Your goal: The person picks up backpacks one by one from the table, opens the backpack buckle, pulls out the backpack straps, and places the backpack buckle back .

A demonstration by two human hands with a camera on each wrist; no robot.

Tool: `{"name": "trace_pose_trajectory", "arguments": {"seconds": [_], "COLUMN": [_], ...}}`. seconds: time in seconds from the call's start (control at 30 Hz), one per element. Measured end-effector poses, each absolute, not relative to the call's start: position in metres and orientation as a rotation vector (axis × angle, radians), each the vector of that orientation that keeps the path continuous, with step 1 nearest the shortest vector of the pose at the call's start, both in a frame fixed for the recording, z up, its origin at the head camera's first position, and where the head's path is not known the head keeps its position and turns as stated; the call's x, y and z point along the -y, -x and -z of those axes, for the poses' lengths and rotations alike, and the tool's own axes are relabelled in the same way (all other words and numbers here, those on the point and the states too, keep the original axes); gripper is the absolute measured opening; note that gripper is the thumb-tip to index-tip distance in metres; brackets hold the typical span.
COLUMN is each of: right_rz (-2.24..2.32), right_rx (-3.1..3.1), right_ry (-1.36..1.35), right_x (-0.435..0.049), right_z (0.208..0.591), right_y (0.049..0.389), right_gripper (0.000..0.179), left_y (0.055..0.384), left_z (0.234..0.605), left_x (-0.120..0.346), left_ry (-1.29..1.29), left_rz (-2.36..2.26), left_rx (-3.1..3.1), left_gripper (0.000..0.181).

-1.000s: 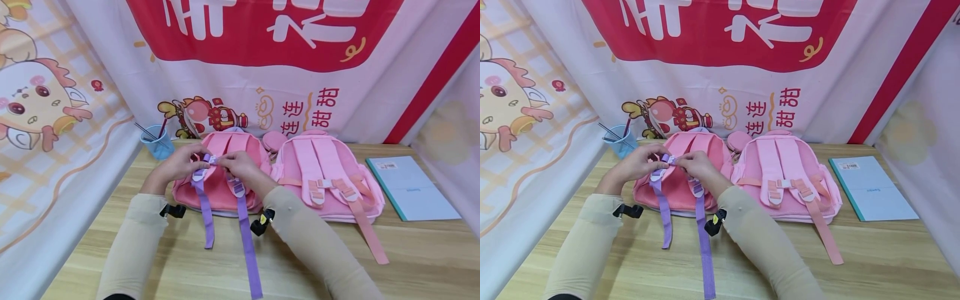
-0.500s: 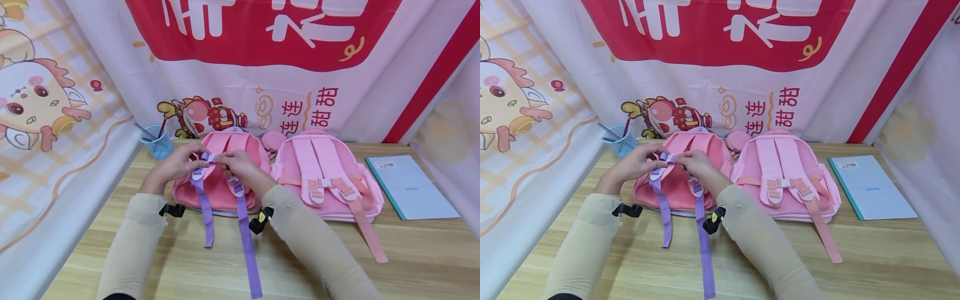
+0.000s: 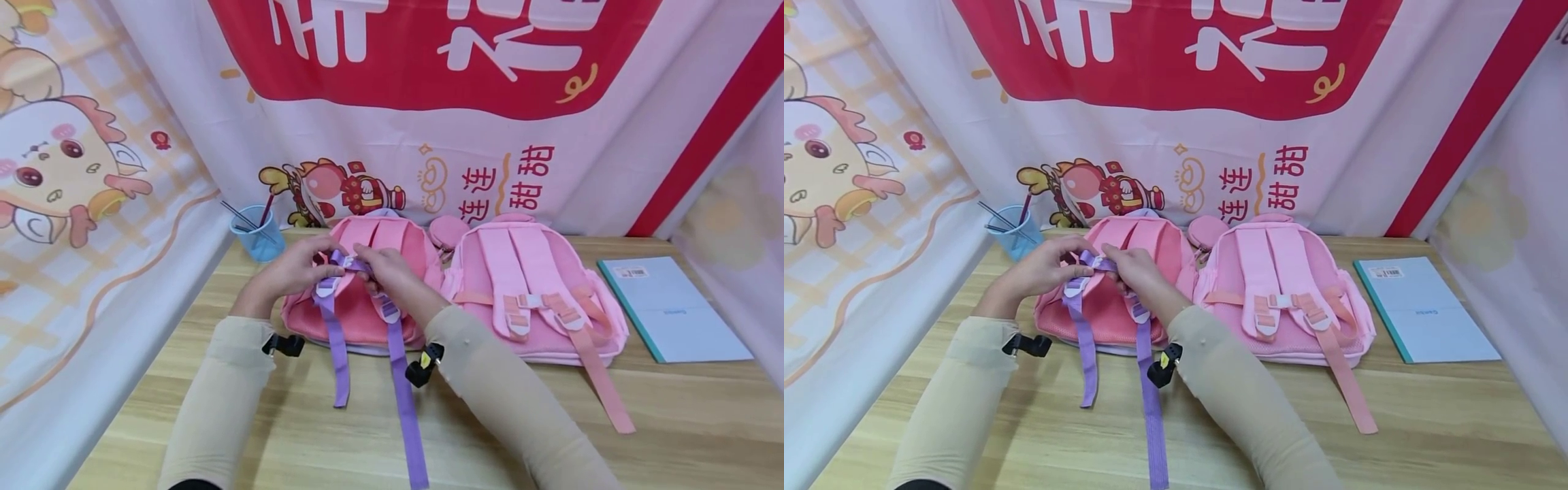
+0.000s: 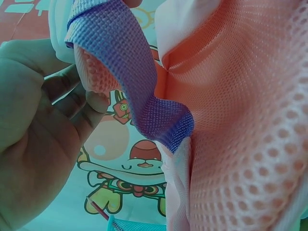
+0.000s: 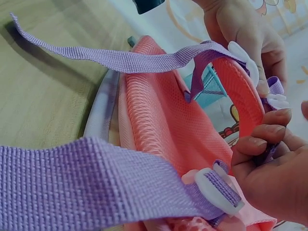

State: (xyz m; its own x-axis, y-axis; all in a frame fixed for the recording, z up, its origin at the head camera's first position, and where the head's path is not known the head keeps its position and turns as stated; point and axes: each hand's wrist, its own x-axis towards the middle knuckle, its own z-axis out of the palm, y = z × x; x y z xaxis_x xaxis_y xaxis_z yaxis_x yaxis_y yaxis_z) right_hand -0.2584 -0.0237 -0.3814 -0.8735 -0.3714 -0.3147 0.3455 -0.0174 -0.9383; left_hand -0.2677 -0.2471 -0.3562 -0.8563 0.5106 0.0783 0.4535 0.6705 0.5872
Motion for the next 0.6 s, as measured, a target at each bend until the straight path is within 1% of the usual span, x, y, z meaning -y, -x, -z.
{"name": "trace_pose_trajectory", "arguments": {"seconds": [0.1, 0.4, 0.6], "right_rz": [1.904, 1.906, 1.932], "right_rx": [-1.843, -1.862, -1.852], "right_ry": [0.052, 0.036, 0.024], "right_x": [0.0235, 0.0264, 0.0271], "right_z": [0.3809, 0.3812, 0.3813], "right_y": [0.2573, 0.2585, 0.2588], "right_gripper": [0.042, 0.026, 0.024], "left_y": [0.2673, 0.2665, 0.2678], "left_z": [0.3555, 0.3561, 0.3555], "left_x": [0.2471, 0.2469, 0.2482], "left_ry": [-0.809, -0.777, -0.706], "left_rz": [-0.947, -0.945, -0.966], "left_rx": [-2.78, -2.778, -2.745], "left_gripper": [0.028, 0.027, 0.031]}}
